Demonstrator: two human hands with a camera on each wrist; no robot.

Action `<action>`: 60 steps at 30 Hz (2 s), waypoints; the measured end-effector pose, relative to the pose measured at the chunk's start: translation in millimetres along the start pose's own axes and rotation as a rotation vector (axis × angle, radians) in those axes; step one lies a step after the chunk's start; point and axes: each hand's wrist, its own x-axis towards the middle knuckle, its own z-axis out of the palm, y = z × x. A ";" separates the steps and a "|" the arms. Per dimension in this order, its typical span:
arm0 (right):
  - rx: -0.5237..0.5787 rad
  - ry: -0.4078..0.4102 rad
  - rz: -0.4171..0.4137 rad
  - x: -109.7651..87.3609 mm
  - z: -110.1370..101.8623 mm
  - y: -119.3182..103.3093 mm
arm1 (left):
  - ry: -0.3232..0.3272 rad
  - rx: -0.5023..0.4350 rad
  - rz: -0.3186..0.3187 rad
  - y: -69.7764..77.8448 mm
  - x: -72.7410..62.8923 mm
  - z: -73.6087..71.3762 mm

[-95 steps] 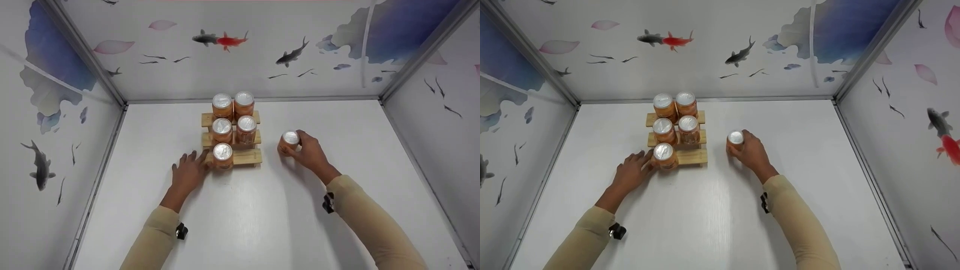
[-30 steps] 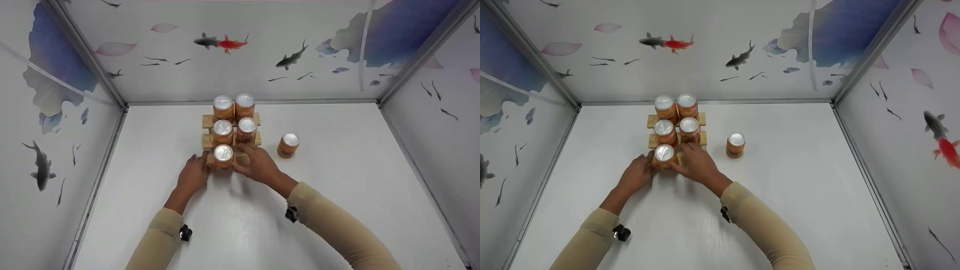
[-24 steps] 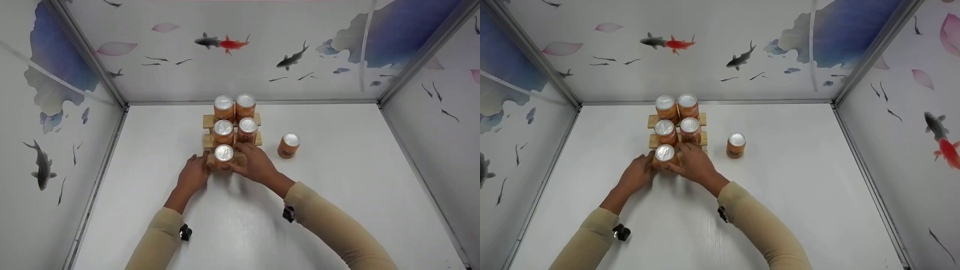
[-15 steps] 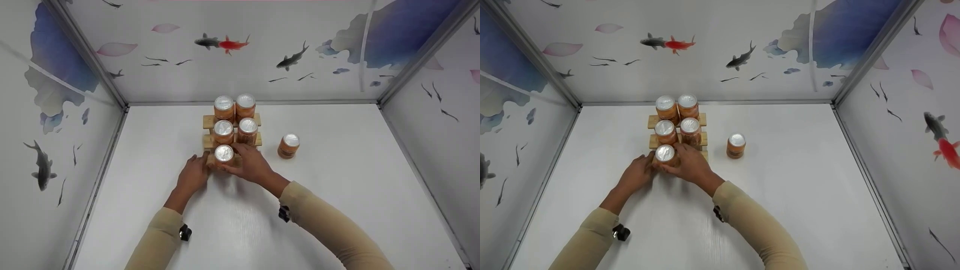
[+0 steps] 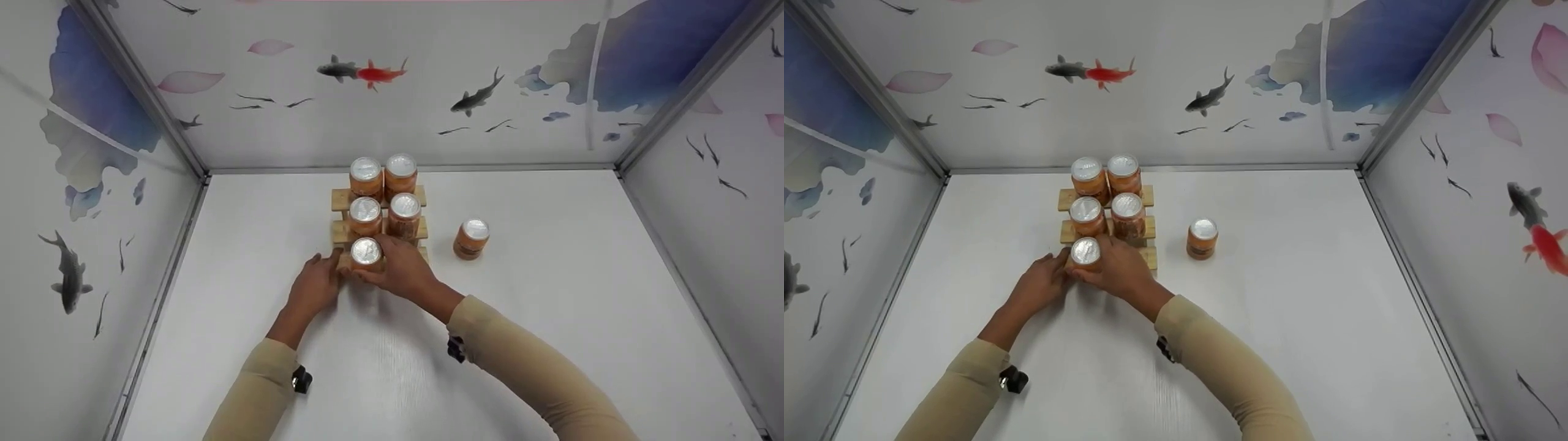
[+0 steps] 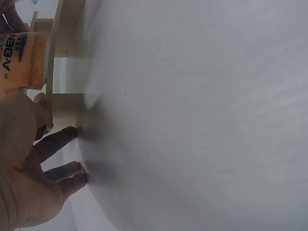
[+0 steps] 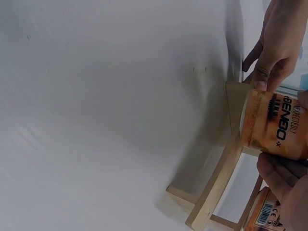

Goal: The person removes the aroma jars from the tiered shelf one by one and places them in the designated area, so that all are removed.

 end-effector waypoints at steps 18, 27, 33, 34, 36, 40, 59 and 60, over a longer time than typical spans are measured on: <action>-0.014 0.048 -0.073 -7.1 -18.7 17.9 | 0.125 -0.004 0.155 -26.5 10.6 21.1; -0.017 0.051 -0.051 -23.0 -38.1 41.0 | 0.017 -0.055 0.039 -4.6 -0.3 2.1; -0.009 0.068 -0.046 -35.7 -49.5 57.8 | -0.013 -0.055 0.000 -1.4 -2.1 -0.1; -0.015 0.073 -0.047 -37.7 -51.6 60.3 | -0.014 -0.056 0.001 -1.5 -2.1 -0.3; -0.024 0.081 -0.041 -41.5 -55.9 64.6 | -0.015 -0.049 0.004 -2.6 -0.8 -0.1; -0.024 0.088 -0.031 -48.4 -65.2 73.1 | -0.017 -0.036 0.003 -3.1 0.6 -0.6; -0.004 0.137 0.049 -79.9 -97.7 117.2 | -0.016 -0.054 0.016 -4.8 1.2 -1.3; -0.001 0.137 0.050 -81.1 -99.3 119.2 | -0.017 -0.053 0.016 -5.0 1.6 -1.3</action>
